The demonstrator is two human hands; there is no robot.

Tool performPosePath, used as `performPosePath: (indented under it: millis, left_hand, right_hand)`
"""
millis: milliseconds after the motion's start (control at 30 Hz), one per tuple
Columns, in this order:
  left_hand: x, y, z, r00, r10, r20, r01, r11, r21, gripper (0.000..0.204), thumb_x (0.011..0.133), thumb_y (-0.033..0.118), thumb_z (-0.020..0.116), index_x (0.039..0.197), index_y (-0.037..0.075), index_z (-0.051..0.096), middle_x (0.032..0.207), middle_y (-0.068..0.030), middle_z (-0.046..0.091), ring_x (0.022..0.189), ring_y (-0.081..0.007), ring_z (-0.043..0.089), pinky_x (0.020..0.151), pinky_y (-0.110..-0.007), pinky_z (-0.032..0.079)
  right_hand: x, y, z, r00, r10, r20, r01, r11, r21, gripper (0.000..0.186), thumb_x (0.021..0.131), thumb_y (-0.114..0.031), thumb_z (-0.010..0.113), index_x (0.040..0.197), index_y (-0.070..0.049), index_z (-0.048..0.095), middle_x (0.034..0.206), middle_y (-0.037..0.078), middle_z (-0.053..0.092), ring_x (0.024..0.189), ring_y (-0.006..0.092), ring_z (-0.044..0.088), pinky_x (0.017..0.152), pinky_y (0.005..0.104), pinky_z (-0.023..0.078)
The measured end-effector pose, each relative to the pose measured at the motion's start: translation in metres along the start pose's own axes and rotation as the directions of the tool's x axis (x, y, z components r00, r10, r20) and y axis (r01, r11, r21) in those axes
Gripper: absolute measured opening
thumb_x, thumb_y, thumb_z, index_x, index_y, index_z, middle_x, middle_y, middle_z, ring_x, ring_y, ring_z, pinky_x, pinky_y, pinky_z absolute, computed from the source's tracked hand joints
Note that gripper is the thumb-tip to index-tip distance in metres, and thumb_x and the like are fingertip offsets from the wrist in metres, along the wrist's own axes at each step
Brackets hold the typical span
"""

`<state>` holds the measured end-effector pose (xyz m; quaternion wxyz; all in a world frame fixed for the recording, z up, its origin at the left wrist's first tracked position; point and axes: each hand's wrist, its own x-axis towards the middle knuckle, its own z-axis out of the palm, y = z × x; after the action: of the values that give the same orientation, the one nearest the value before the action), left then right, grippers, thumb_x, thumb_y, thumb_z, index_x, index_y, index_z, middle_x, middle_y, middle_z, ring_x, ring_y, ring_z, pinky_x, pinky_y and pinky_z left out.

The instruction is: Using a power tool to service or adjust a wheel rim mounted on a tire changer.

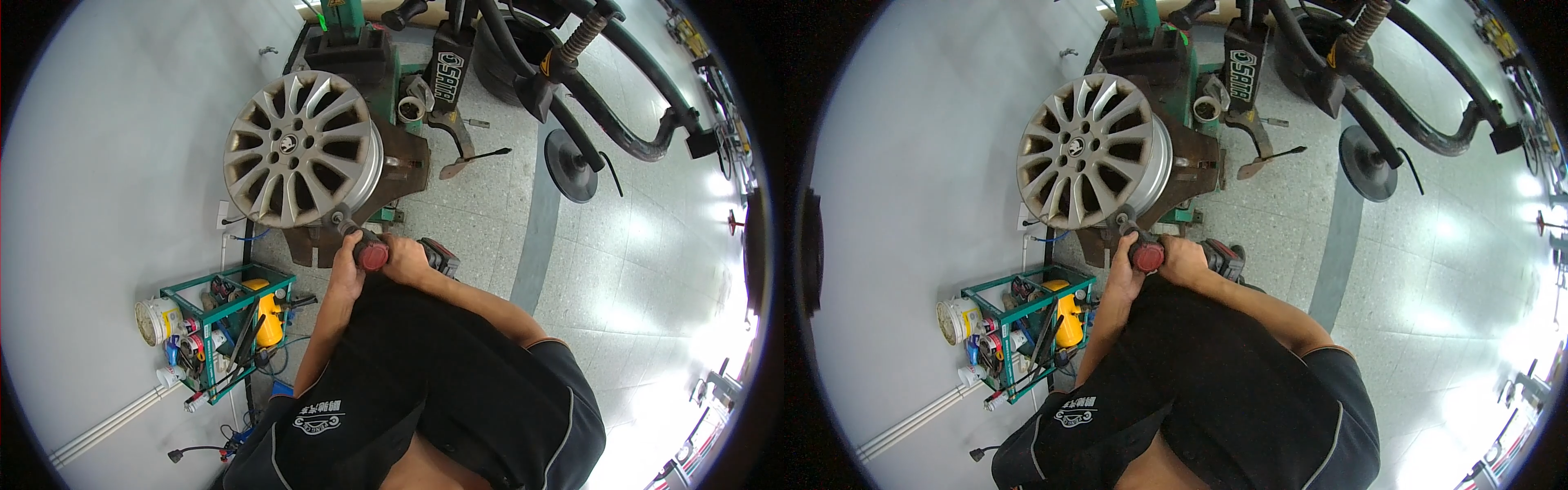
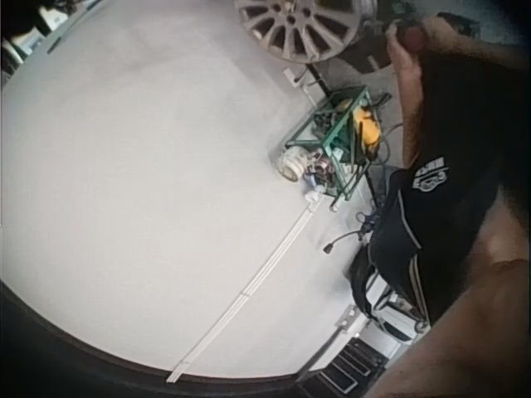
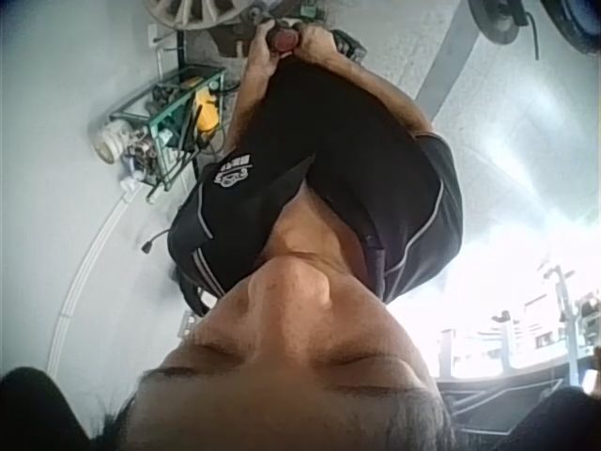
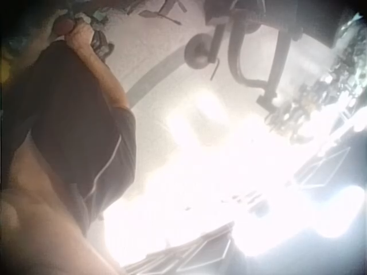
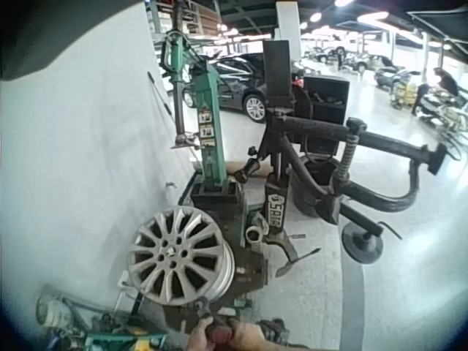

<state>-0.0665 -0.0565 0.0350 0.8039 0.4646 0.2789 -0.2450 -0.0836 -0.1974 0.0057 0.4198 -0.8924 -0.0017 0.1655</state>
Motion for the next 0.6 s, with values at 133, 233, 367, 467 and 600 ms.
performPosePath:
  millis: [133, 233, 367, 467, 600]
  left_hand:
    - [0.0011, -0.0014, -0.0018, 1.0, 0.022, 0.006, -0.022, 1.0, -0.013, 0.025, 0.085, 0.033, 0.063, 0.098, 0.012, 0.058, 0.09, -0.0014, 0.061, 0.084, -0.0158, 0.06, 0.077, -0.031, 0.049]
    - [0.0025, -0.0023, -0.0034, 1.0, 0.012, 0.005, -0.012, 1.0, -0.01, 0.026, 0.085, 0.034, 0.063, 0.098, 0.012, 0.058, 0.09, -0.0014, 0.061, 0.085, -0.016, 0.06, 0.077, -0.031, 0.049]
    - [0.0042, -0.0033, -0.0052, 1.0, 0.024, 0.005, -0.024, 1.0, -0.005, 0.027, 0.085, 0.034, 0.063, 0.099, 0.012, 0.057, 0.09, -0.0014, 0.061, 0.086, -0.0162, 0.06, 0.078, -0.031, 0.048]
    - [0.0026, -0.0029, -0.004, 1.0, 0.021, 0.001, -0.021, 1.0, -0.004, 0.028, 0.085, 0.034, 0.063, 0.1, 0.011, 0.057, 0.091, -0.0017, 0.061, 0.086, -0.0162, 0.06, 0.08, -0.032, 0.048]
    - [0.0058, -0.0048, -0.0071, 1.0, 0.028, -0.014, -0.029, 1.0, -0.005, 0.029, 0.085, 0.034, 0.063, 0.102, 0.011, 0.056, 0.092, -0.0021, 0.06, 0.087, -0.0163, 0.06, 0.08, -0.032, 0.048]
  right_hand:
    - [-0.0004, -0.0041, -0.0033, 1.0, 0.0, 0.003, 0.0, 1.0, 0.009, 0.029, 0.076, -0.026, 0.063, 0.096, -0.005, 0.059, 0.092, 0.022, 0.065, 0.089, 0.0397, 0.063, 0.077, 0.0488, 0.05]
    - [-0.0001, -0.0038, -0.0032, 1.0, 0.005, 0.008, -0.005, 1.0, 0.015, 0.029, 0.075, -0.026, 0.063, 0.096, -0.005, 0.059, 0.092, 0.022, 0.065, 0.089, 0.0397, 0.063, 0.077, 0.0486, 0.05]
    - [0.0007, -0.0044, -0.004, 1.0, -0.004, 0.008, 0.004, 1.0, 0.023, 0.03, 0.075, -0.026, 0.064, 0.096, -0.006, 0.059, 0.093, 0.021, 0.065, 0.09, 0.0397, 0.062, 0.077, 0.0485, 0.05]
    - [0.0002, -0.0054, -0.0054, 1.0, -0.008, 0.01, 0.008, 1.0, 0.027, 0.03, 0.074, -0.026, 0.064, 0.096, -0.006, 0.059, 0.093, 0.021, 0.065, 0.09, 0.0395, 0.062, 0.077, 0.0484, 0.05]
    - [0.0012, -0.0042, -0.0035, 1.0, 0.001, 0.013, -0.001, 1.0, 0.009, 0.032, 0.073, -0.026, 0.065, 0.097, -0.005, 0.059, 0.093, 0.021, 0.065, 0.09, 0.0396, 0.063, 0.078, 0.0485, 0.05]
